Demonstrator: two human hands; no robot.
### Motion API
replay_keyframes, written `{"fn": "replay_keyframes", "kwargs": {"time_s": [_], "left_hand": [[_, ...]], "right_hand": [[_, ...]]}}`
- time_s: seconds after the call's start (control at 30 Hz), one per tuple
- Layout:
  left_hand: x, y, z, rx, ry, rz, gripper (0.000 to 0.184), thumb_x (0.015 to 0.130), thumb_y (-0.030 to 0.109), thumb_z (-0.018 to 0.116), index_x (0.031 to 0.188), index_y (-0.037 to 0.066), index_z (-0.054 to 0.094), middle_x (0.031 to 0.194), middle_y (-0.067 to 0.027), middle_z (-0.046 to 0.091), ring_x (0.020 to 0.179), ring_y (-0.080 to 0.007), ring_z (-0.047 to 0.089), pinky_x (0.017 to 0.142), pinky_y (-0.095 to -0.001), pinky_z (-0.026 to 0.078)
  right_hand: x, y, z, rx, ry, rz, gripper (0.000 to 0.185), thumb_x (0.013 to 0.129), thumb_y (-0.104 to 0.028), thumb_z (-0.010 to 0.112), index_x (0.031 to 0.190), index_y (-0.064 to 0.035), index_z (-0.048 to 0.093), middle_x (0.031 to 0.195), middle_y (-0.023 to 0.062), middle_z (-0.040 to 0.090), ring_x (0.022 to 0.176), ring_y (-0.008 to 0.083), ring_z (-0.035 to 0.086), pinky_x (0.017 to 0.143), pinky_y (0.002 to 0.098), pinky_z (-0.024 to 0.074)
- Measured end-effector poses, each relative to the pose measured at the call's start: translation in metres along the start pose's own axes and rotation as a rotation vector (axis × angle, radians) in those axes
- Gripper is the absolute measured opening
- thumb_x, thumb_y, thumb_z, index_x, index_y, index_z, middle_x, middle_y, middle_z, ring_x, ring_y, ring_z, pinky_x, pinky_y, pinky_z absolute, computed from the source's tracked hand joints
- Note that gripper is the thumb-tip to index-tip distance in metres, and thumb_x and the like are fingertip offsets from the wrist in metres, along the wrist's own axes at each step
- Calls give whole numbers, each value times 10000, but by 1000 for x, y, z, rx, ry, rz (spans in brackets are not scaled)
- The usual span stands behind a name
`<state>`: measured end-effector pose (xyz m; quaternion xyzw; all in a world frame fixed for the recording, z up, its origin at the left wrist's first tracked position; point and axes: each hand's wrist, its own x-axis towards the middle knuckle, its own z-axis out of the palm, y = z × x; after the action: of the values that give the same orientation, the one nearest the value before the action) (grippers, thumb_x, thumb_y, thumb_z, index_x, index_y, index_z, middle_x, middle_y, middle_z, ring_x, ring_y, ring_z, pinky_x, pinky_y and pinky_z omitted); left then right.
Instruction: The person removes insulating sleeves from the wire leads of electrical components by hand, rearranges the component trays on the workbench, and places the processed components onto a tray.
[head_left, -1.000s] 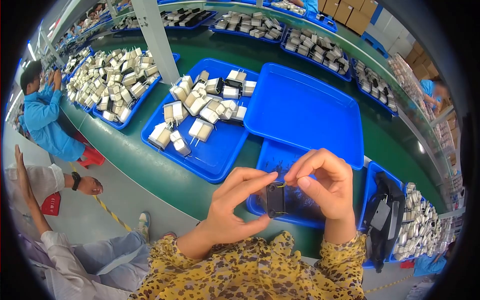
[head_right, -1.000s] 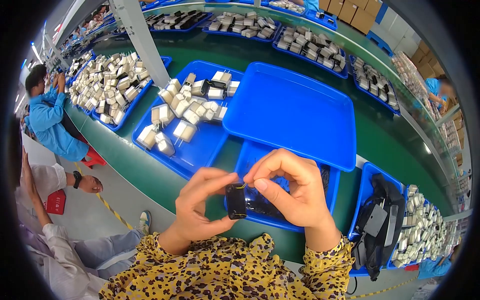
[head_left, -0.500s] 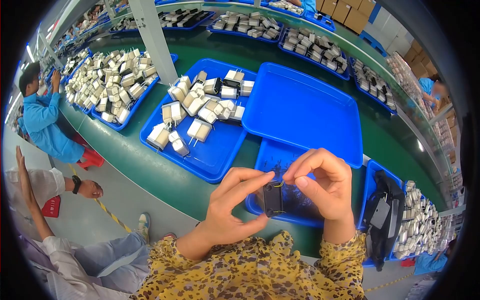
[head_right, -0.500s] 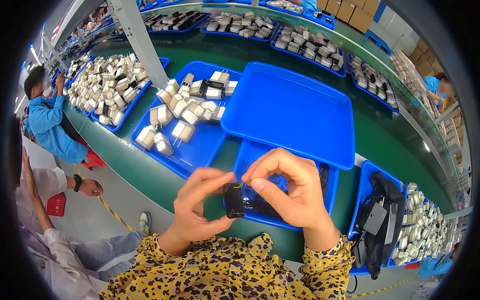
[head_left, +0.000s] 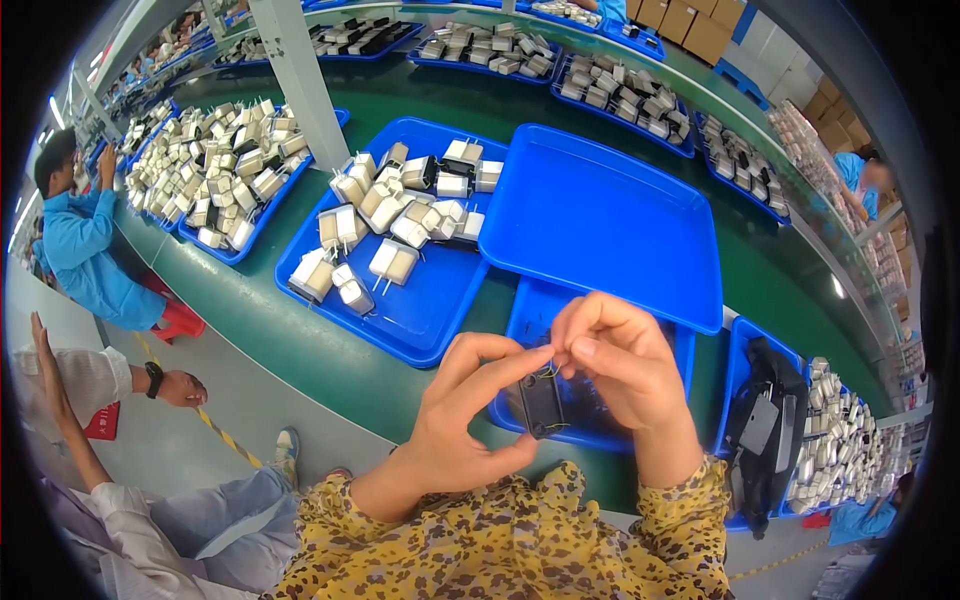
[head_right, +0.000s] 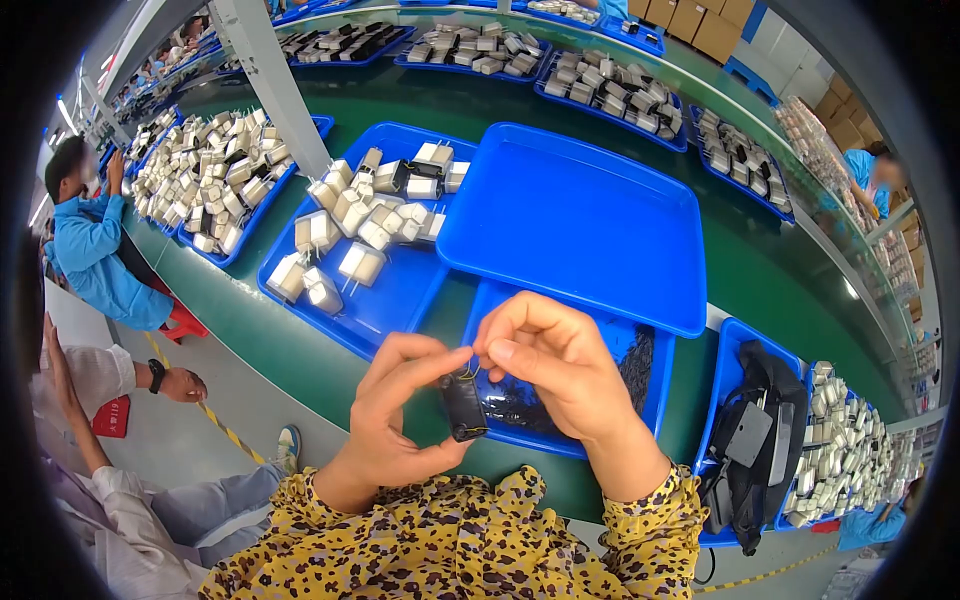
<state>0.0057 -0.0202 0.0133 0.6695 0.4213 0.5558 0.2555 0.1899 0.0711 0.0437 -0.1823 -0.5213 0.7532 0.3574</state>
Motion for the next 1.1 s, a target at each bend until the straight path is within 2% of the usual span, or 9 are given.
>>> {"fn": "replay_keyframes", "kwargs": {"time_s": [0.07,0.37,1.1], "left_hand": [[0,-1,0,-9,5,-2,688,621,20,762,1297,47,633,1101,-112,568,968,-225,565,785,-315,502],[-1,-1,2,2,53,13,657,611,15,770,1256,32,644,1120,-119,583,983,-245,587,800,-326,504],[0,0,1,22,62,-2,664,618,10,760,1273,42,651,1103,-113,587,978,-239,591,807,-327,505]], "right_hand": [[1,3,3,118,24,77,88,944,-113,647,969,-30,632,1010,77,627,888,129,602,770,268,491],[1,10,7,355,28,153,65,954,-102,636,975,-42,623,1037,67,615,885,133,614,799,272,509],[-1,13,13,268,60,97,71,946,-98,650,963,-29,640,1037,65,618,851,119,581,768,250,475]]}}
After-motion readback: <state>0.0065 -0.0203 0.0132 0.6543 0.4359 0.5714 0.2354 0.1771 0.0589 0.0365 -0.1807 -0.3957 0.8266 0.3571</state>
